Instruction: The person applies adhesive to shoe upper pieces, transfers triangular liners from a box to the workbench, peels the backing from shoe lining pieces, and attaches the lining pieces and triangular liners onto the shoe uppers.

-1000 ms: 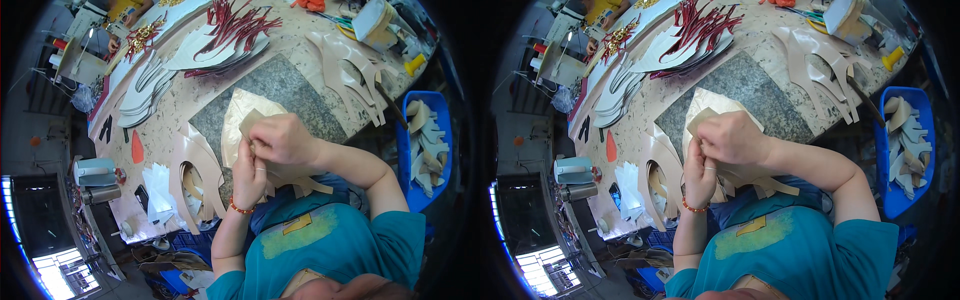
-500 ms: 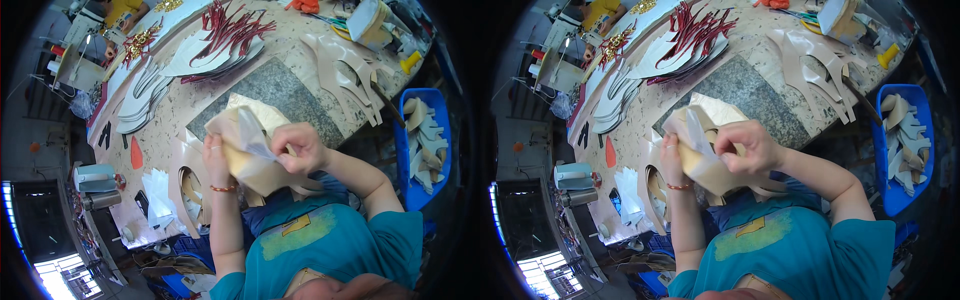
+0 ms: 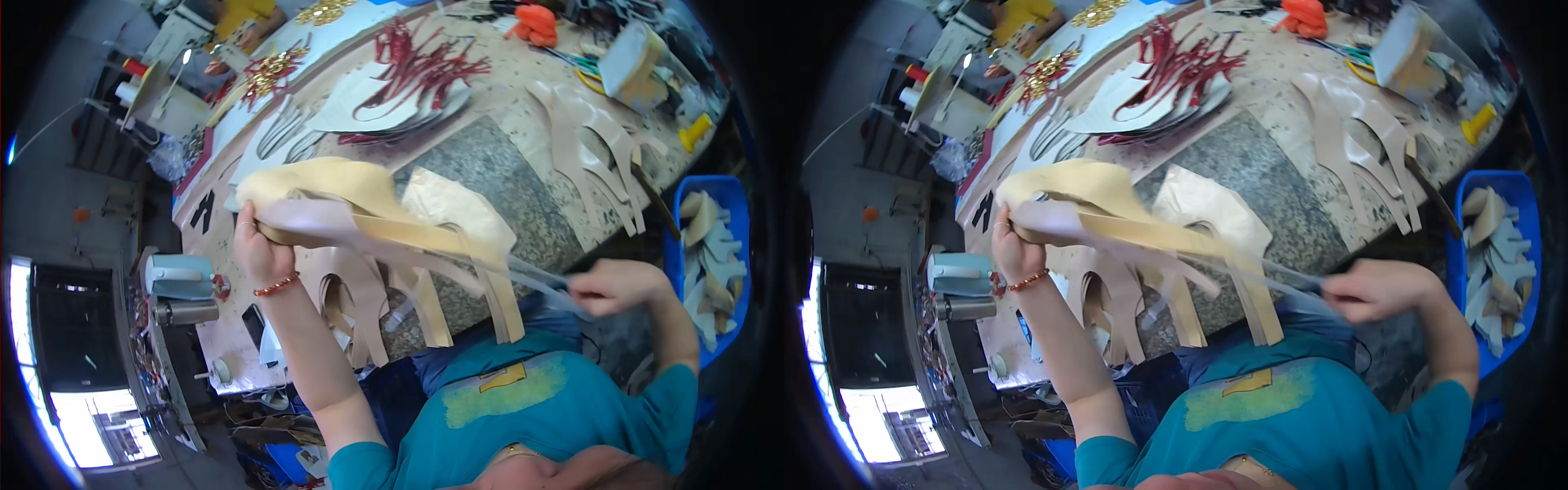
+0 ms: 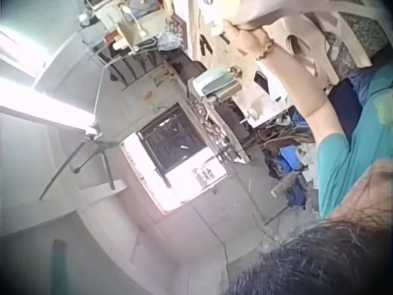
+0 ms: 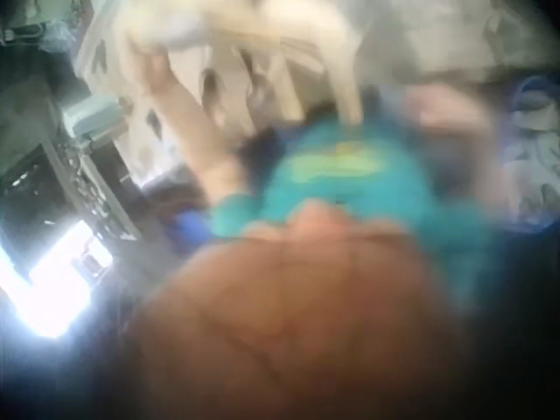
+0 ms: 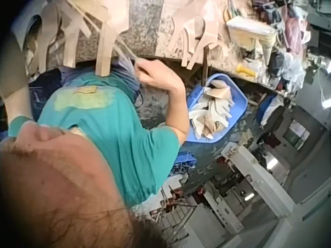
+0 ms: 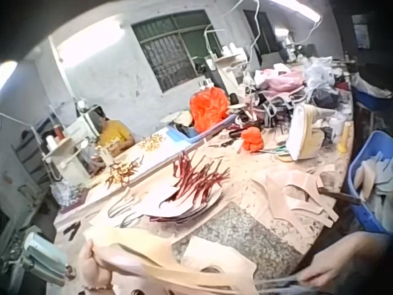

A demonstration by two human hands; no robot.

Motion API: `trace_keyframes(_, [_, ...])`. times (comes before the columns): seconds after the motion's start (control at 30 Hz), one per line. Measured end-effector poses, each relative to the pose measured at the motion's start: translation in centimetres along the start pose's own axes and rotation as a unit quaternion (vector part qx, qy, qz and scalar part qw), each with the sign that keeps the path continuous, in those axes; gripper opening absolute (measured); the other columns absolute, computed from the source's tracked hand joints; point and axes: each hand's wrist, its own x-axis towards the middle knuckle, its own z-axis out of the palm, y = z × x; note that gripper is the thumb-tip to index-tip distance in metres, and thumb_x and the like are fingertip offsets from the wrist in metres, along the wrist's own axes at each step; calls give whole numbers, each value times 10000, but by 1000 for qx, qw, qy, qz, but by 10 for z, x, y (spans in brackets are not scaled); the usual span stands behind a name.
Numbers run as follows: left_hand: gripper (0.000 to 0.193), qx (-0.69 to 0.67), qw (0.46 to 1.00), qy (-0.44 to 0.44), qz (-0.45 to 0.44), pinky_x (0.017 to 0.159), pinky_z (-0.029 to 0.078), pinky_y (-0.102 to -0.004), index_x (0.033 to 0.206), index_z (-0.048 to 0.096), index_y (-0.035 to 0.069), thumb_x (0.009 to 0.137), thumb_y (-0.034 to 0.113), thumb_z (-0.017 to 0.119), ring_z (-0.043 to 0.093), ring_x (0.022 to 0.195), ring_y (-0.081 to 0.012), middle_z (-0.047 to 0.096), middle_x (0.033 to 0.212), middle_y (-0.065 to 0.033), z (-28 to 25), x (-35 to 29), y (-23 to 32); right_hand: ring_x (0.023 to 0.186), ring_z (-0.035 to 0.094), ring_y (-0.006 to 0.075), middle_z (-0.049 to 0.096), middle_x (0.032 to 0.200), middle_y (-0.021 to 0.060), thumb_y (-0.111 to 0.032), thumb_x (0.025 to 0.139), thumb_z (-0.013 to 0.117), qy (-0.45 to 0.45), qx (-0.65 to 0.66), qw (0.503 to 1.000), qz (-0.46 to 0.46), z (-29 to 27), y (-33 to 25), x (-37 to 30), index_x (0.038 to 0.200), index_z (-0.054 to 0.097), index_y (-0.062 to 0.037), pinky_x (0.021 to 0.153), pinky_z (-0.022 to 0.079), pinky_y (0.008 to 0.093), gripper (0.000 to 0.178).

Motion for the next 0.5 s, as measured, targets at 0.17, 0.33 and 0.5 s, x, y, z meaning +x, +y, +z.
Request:
trace_keyframes(0.17, [290, 59, 990, -73, 109, 888, 484, -352, 1228, 491, -18, 994, 133, 411, 598, 1020, -218, 584, 1162, -131, 49, -5, 16, 712, 643, 345, 652, 734, 145, -218, 702, 634, 73, -279, 914, 284, 39, 55, -92, 834, 659, -94, 677, 517, 443, 183])
trace_keyframes(0.33, [252, 141, 966, -139, 166, 870, 477, -291, 1193, 519, -16, 995, 102, 418, 596, 989, -154, 612, 1106, -90, 109, -40, -10, 949, 605, 328, 627, 1010, 141, -161, 789, 669, 346, -150, 918, -121, -29, -43, 2, 1054, 587, -22, 830, 479, 392, 310])
trace_keyframes(0.5, [192, 262, 909, -182, 267, 816, 458, -240, 1124, 530, -15, 993, 93, 440, 570, 909, -95, 615, 1022, -61, 159, -53, -18, 811, 626, 307, 623, 889, 122, -185, 722, 741, 542, -197, 787, -219, -41, -94, 105, 980, 585, -24, 714, 509, 384, 342])
